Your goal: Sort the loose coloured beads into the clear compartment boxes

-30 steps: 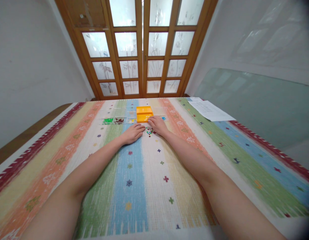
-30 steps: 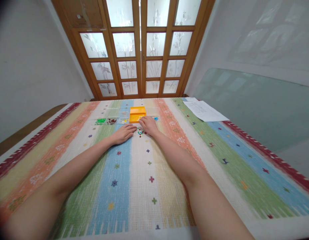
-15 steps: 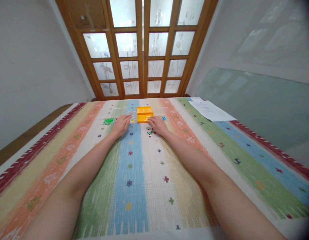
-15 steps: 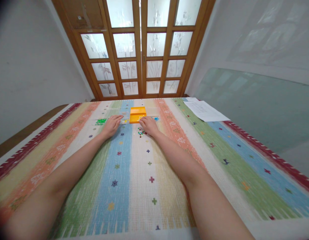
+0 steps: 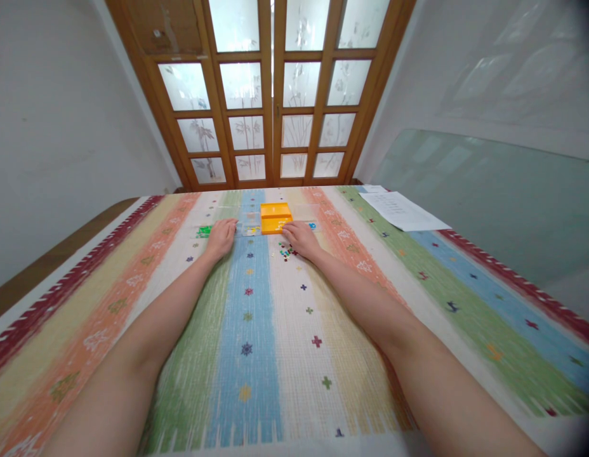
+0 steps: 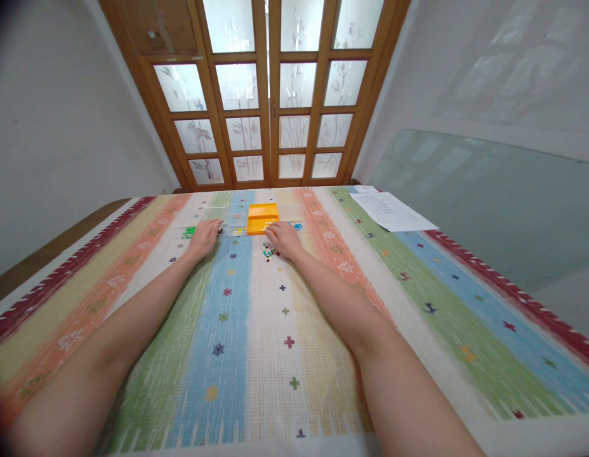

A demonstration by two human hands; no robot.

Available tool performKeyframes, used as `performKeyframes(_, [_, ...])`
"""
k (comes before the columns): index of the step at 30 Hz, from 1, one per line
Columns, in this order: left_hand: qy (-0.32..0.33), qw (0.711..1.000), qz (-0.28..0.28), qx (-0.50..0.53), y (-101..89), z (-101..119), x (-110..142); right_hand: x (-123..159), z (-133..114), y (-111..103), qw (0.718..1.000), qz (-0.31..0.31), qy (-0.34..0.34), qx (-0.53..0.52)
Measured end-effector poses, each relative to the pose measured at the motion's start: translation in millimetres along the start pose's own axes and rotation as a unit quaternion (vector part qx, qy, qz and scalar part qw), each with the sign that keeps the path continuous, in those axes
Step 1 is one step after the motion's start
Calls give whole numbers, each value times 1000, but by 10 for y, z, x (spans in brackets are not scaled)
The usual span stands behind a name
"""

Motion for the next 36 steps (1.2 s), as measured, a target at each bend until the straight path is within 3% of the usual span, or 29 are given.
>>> performKeyframes(12, [9,1000,-6,-5,38,16,11,-3,15,16,1000,-4,5,-5])
performKeyframes(19, [82,995,-50,-16,29,460,163,-4,11,4,1000,7,-3,-2])
performKeyframes(28, [215,959,-183,-33,188,1146,520,-9,-18,-15,1000,12,-2,-2])
performKeyframes(36, [239,946,-216,-43,221,1290,636,-14,-73,-59,1000,16,-5,4])
Point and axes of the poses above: each hand's wrist, its own x-axis away from the middle knuckle, its own y-axis out of the palm, z = x × y, the point moved 6 cm from there along -x, towards the middle knuckle, and after that the axes turned 12 degrees about -y, right-handed, at the moved point
